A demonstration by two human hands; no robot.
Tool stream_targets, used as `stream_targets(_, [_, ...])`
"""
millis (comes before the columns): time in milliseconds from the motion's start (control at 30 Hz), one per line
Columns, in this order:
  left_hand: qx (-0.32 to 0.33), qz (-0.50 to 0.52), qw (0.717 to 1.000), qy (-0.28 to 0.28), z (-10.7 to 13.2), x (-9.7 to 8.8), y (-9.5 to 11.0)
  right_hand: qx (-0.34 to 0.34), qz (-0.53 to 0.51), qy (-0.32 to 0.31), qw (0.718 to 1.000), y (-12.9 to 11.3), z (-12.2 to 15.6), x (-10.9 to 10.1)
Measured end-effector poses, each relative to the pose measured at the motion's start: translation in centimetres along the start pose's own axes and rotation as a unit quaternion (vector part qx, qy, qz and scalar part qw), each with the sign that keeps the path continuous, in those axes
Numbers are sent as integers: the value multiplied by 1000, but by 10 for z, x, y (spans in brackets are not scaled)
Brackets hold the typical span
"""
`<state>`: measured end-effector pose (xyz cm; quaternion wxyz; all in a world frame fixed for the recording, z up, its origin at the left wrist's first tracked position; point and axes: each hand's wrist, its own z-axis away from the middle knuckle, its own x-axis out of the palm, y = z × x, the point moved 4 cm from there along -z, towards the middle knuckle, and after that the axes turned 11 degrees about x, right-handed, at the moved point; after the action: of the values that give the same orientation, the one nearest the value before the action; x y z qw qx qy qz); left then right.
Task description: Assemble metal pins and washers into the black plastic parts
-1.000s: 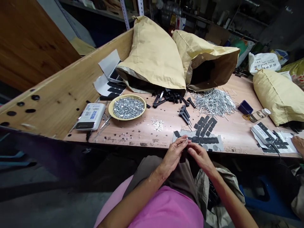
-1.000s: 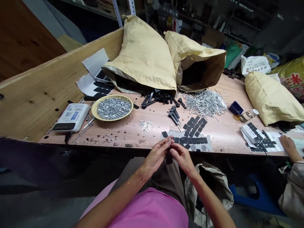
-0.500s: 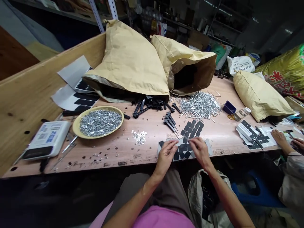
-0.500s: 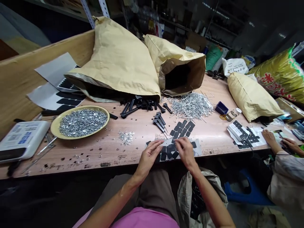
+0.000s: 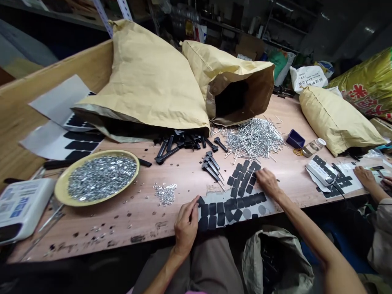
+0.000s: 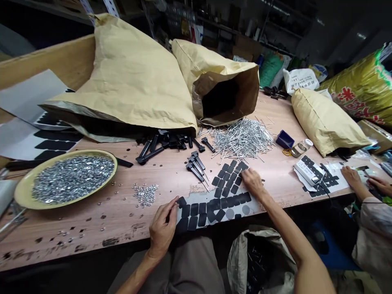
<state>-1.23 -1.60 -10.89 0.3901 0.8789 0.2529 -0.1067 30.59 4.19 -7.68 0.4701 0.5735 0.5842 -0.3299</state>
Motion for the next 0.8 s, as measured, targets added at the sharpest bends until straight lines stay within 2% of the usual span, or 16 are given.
stream_targets(100, [4,-22,1000,-8,-2,0,2,-63,-2,-30,998,-7,7,3])
stream_targets(200, [7,-35,999,-12,-3,0,3,-41,15,-28,999,-1,7,4])
stream_targets(333, [7,-45,999,-21,-3,1,4,-93,-7,-59,994,1,7,9])
stream_targets(467, [12,-56,998,-20,-2,2,4,-55,-1,-70,996,9,4,9])
stream_targets(600, [25,-62,998,-20,-2,3,5,-120,-14,-114,986,1,8,11])
stream_targets(733, [33,-68,997,-22,-3,4,6,-51,20,-125,991,8,-1,11])
stream_targets(800, [35,-67,997,-25,-4,4,7,-66,16,-134,989,8,-5,10])
